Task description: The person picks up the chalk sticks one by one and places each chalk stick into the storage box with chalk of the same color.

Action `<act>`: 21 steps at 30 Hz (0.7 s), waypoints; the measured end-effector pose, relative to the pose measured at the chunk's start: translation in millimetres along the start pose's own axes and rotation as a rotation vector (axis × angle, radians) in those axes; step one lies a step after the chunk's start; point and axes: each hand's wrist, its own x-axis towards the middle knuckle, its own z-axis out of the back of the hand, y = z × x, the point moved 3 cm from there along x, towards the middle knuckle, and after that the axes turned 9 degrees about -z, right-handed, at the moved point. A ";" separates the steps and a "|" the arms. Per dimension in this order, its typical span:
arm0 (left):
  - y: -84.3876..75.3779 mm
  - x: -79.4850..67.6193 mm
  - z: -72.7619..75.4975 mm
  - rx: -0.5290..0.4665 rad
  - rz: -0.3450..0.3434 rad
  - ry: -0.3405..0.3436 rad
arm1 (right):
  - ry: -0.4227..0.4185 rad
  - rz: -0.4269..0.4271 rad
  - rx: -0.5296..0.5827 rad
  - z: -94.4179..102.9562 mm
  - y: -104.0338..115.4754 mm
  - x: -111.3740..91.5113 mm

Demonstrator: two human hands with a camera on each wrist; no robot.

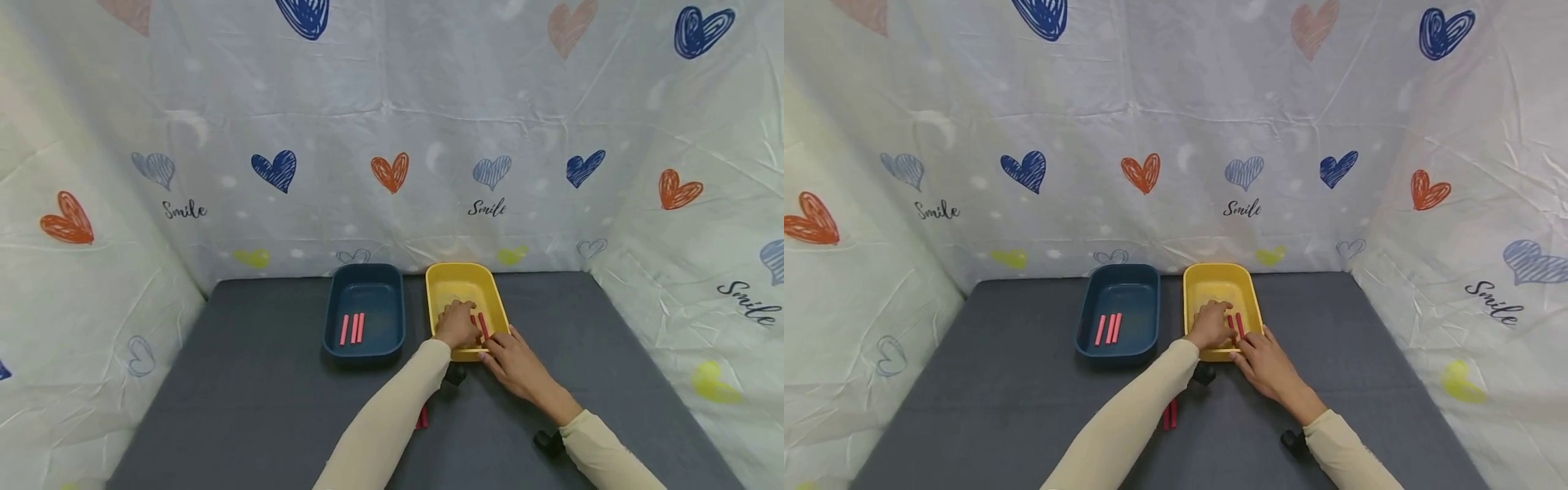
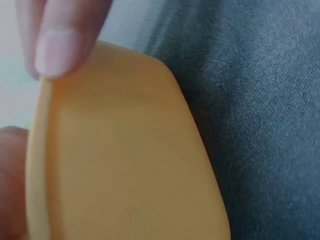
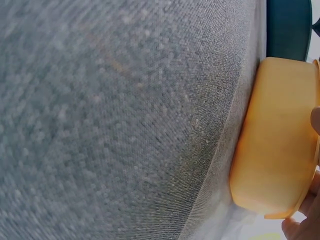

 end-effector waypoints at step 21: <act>-14.2 -16.1 42.4 -0.375 -0.228 -0.085 | -0.023 0.064 0.020 0.0 -3.9 0.6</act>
